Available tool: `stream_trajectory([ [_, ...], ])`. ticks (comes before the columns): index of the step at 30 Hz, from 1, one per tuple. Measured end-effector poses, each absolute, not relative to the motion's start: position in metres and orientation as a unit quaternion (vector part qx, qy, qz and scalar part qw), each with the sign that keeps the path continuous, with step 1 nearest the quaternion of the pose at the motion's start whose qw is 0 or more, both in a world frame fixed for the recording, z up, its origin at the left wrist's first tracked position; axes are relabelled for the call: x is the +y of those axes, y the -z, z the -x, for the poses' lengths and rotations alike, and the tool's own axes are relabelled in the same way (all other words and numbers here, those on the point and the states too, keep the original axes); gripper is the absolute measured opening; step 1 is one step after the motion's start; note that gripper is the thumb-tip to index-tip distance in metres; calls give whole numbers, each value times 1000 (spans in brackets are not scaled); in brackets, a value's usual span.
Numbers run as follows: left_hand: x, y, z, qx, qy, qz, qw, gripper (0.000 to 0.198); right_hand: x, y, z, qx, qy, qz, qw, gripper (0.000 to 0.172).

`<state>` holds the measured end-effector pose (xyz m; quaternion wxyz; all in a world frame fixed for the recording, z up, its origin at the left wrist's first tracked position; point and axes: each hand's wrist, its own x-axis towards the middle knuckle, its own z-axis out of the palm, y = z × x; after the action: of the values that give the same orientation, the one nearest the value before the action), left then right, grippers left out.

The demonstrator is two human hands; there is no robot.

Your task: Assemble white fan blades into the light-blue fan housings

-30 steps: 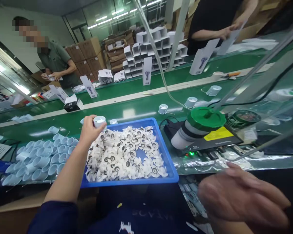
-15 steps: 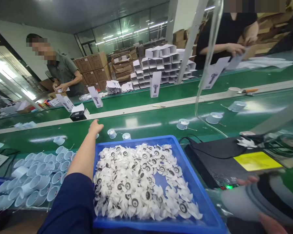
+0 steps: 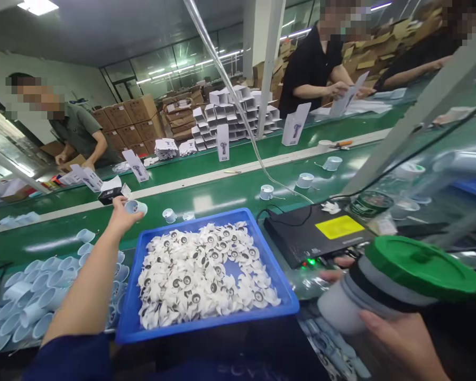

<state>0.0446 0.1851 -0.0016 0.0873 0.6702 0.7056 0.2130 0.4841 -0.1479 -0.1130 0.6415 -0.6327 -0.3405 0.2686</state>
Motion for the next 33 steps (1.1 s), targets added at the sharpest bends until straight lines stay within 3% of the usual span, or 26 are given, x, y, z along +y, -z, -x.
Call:
stream_trajectory([
  [3,99,8,-80,556,-264,-772,158,64,-137,88,-475,-310,-413,506,690,56],
  [6,7,32,-128,366,-282,-874,152,55,-118,54,-454,-306,-522,381,699,63],
  [11,-76,53,-186,296,-276,-880,248,60,-84,7,-395,-331,-587,159,721,55],
  [17,-88,41,-195,292,-295,-862,290,29,-79,4,-356,-398,-572,154,700,53],
  [29,-87,41,-201,274,-288,-853,338,27,-90,8,-363,-414,-558,174,698,41],
  [33,-84,35,-200,315,-196,-811,452,34,-84,10,-360,-387,-567,188,703,45],
])
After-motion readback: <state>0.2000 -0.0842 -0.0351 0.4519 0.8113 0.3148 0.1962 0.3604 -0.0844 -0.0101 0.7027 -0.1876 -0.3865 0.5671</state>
